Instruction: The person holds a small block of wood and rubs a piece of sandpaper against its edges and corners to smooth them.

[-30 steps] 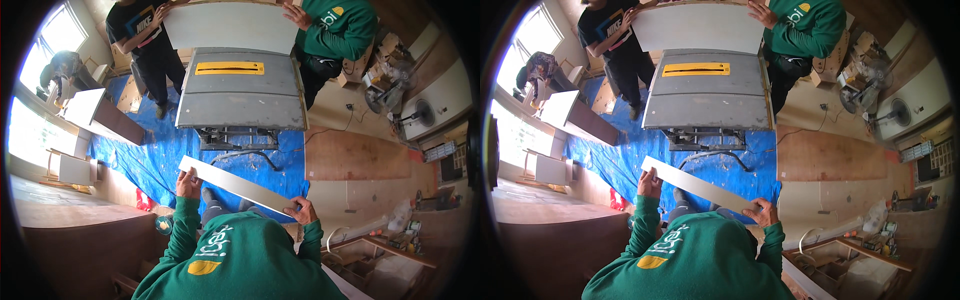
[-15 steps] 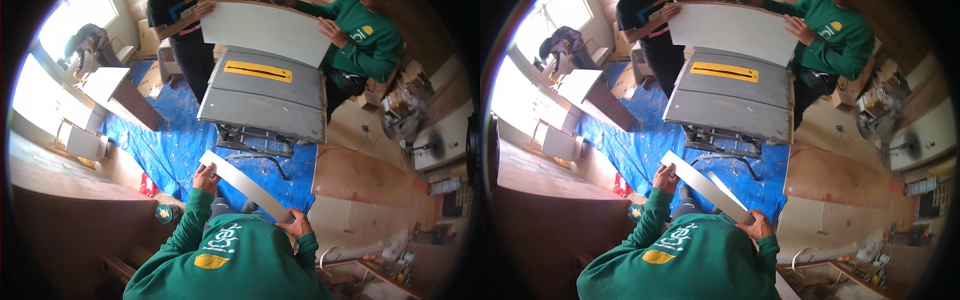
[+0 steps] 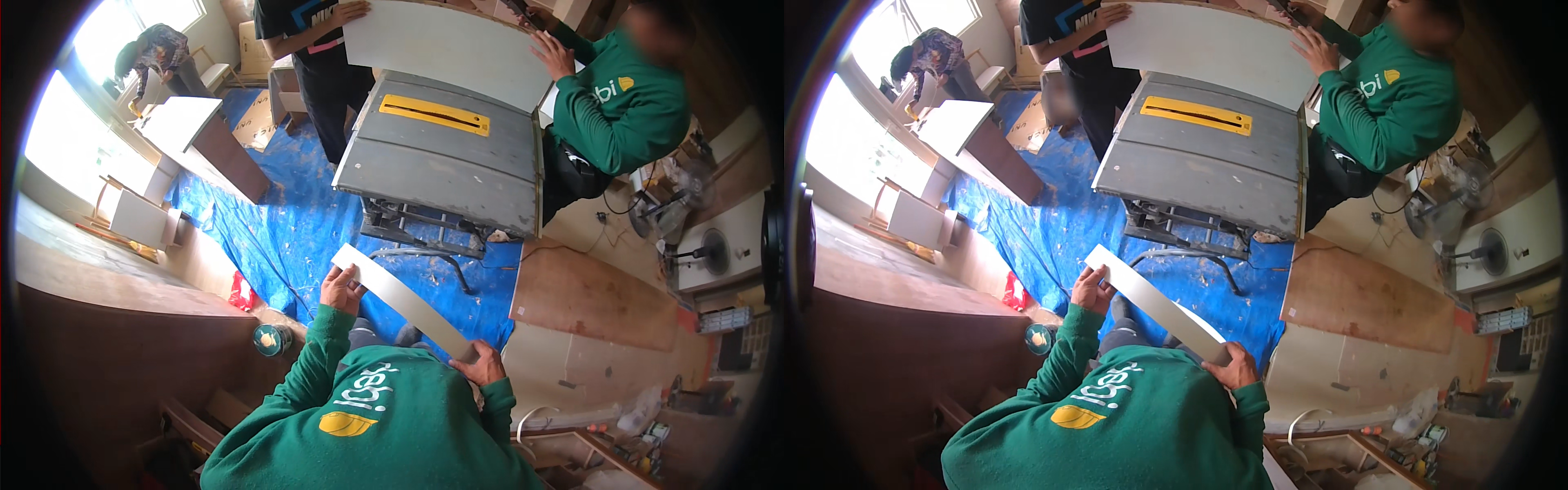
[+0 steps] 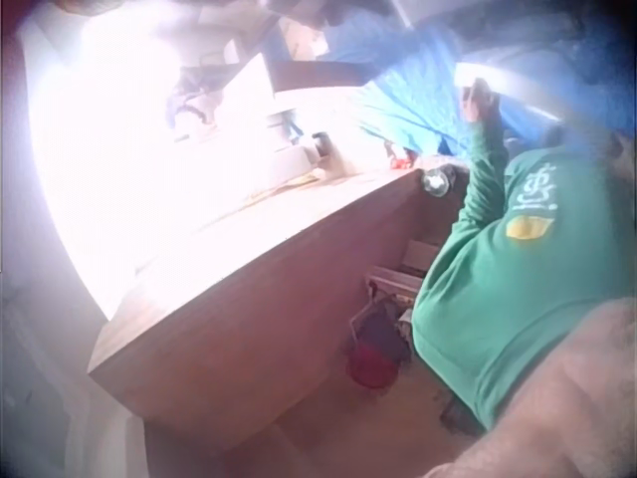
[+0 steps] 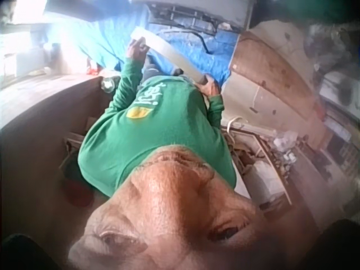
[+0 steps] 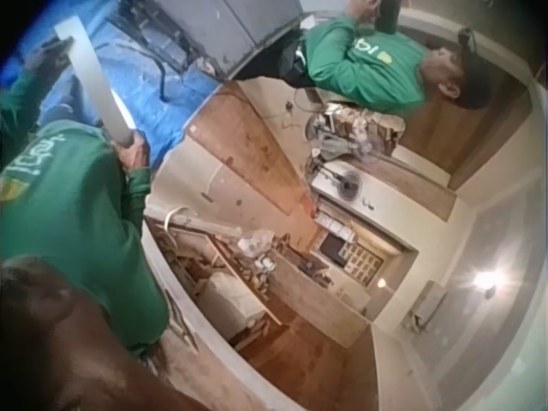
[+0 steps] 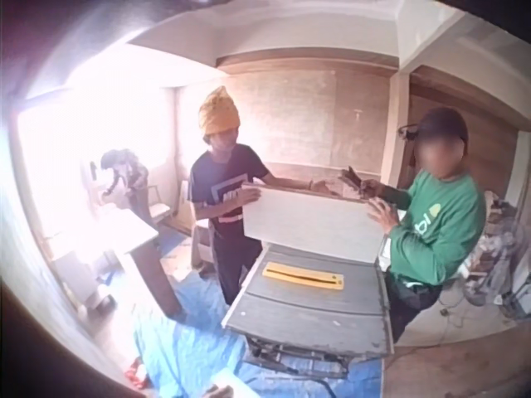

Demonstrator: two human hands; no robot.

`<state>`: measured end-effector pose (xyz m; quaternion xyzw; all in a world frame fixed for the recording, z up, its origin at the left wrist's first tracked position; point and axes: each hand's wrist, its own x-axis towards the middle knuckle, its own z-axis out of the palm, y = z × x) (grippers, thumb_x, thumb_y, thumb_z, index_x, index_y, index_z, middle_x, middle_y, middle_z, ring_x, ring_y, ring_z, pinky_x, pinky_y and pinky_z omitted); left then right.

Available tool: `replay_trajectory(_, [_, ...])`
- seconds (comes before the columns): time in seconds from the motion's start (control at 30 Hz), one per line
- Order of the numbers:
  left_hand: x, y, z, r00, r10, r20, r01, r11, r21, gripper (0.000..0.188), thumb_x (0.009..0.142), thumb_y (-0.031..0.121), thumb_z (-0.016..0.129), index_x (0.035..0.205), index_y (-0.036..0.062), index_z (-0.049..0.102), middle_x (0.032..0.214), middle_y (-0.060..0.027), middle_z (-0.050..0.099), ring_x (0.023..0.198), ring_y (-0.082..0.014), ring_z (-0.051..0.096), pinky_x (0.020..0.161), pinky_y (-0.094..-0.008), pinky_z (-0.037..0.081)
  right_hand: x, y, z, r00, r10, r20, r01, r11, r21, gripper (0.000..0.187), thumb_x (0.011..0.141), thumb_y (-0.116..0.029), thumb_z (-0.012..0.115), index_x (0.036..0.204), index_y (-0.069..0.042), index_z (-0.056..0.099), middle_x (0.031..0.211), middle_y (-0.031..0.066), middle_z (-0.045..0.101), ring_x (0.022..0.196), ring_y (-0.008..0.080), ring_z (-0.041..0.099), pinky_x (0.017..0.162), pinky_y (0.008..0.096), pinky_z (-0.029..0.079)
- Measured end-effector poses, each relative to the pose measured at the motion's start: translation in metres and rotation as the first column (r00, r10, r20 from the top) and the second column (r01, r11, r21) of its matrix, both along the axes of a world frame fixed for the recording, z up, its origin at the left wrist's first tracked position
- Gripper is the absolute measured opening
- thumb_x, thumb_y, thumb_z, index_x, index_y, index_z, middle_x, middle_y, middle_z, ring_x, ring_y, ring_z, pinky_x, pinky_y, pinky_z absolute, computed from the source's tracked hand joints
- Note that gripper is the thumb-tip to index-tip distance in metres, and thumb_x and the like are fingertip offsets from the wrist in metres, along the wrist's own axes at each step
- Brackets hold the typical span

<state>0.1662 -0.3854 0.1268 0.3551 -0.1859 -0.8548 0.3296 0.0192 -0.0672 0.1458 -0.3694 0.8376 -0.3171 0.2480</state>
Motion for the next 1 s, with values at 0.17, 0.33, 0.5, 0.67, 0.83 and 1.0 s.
replay_trajectory(0.17, [-0.001,0.0,-0.01,1.0,0.003,-0.013,-0.002,0.999,0.037,0.025,0.089,0.003,0.057,0.115,0.0035,0.057,0.101,-0.0085,0.064,0.086,-0.0229,0.066,0.072,-0.0408,0.057,0.001,0.004,0.001,0.997,-0.05,0.051,0.05,0.999,0.006,0.057,0.066,-0.037,0.081,0.105,0.001,0.063,0.103,0.0195,0.064,0.099,0.0364,0.061,0.086,0.0415,0.048])
replay_trajectory(0.33, [0.001,0.001,-0.016,0.999,-0.033,0.003,0.033,0.999,0.009,0.025,0.09,0.004,0.058,0.115,0.0046,0.057,0.102,-0.0082,0.063,0.089,-0.0237,0.065,0.075,-0.041,0.056,0.003,0.01,-0.019,0.996,-0.069,0.062,0.067,0.997,0.038,0.063,0.065,-0.042,0.079,0.11,-0.001,0.062,0.111,0.0188,0.062,0.105,0.0353,0.058,0.091,0.0399,0.047])
replay_trajectory(0.5, [-0.004,0.001,-0.021,0.999,-0.051,-0.007,0.051,0.999,0.012,0.023,0.091,0.005,0.057,0.114,0.0061,0.058,0.101,-0.0075,0.063,0.088,-0.0229,0.064,0.073,-0.0386,0.056,0.005,0.017,-0.03,0.996,-0.084,0.039,0.082,0.996,0.043,0.06,0.066,-0.04,0.081,0.108,0.001,0.063,0.107,0.0216,0.062,0.101,0.0361,0.06,0.088,0.0407,0.047])
replay_trajectory(0.67, [-0.005,0.002,-0.019,0.997,-0.071,0.005,0.071,0.997,0.011,0.022,0.09,0.005,0.058,0.113,0.0067,0.058,0.101,-0.0077,0.064,0.087,-0.0227,0.065,0.072,-0.0382,0.056,0.005,0.015,-0.017,0.994,-0.099,0.047,0.096,0.994,0.057,0.061,0.067,-0.042,0.08,0.106,0.001,0.063,0.107,0.0213,0.062,0.101,0.0364,0.06,0.088,0.0409,0.047])
replay_trajectory(0.83, [-0.007,0.006,-0.013,0.997,-0.079,0.012,0.079,0.997,0.005,0.021,0.09,0.005,0.058,0.111,0.0068,0.059,0.099,-0.0074,0.064,0.086,-0.0221,0.065,0.071,-0.0376,0.056,0.004,0.012,-0.007,0.993,-0.103,0.066,0.1,0.994,0.049,0.061,0.066,-0.042,0.08,0.105,0.001,0.063,0.105,0.0208,0.062,0.1,0.0358,0.06,0.087,0.0405,0.048])
replay_trajectory(1.0, [-0.006,0.003,-0.016,0.998,-0.061,0.021,0.061,0.998,-0.011,0.021,0.09,0.005,0.058,0.111,0.007,0.058,0.099,-0.0065,0.063,0.086,-0.0216,0.064,0.072,-0.0367,0.056,0.003,0.012,-0.012,0.993,-0.1,0.067,0.098,0.995,0.036,0.059,0.066,-0.04,0.081,0.105,0.0,0.063,0.104,0.0206,0.062,0.099,0.0356,0.061,0.086,0.0402,0.048])
